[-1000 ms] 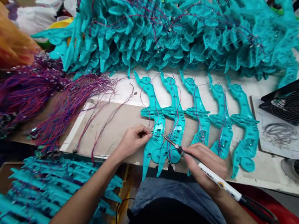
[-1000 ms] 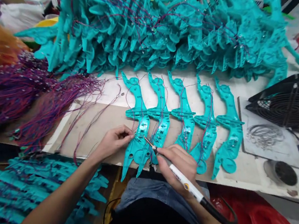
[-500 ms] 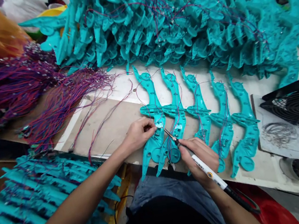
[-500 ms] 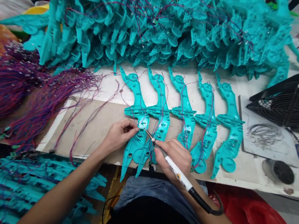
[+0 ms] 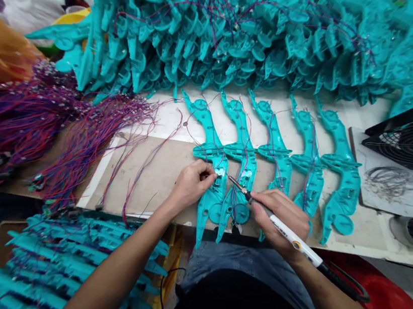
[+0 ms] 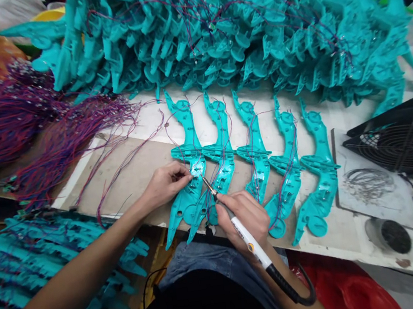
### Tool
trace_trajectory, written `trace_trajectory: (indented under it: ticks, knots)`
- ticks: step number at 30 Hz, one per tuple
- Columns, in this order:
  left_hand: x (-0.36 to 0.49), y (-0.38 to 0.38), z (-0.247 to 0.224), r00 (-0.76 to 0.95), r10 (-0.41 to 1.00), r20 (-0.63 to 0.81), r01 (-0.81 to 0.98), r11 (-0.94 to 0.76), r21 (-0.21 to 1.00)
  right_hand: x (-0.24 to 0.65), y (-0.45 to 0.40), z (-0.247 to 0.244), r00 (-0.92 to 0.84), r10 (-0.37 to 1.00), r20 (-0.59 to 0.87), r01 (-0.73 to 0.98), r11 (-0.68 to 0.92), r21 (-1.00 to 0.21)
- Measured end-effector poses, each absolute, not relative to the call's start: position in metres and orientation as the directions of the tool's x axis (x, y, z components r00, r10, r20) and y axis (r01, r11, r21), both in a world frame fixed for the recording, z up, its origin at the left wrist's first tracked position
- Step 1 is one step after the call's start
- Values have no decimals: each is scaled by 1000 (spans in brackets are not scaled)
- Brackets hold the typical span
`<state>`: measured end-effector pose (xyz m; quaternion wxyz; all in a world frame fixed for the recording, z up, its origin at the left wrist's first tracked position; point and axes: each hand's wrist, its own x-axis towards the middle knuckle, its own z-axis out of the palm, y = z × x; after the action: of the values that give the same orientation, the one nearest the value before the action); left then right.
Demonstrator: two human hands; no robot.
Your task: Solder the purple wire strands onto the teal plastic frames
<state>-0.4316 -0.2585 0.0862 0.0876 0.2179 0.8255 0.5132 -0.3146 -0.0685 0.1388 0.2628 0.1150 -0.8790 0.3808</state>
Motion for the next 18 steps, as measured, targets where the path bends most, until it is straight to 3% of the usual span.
trace_trajectory:
  ticks: [18]
  knots:
    - [-432, -258, 87, -884, 460, 85, 279, 370, 886, -317, -72, 128, -833, -33, 552, -435, 657, -616]
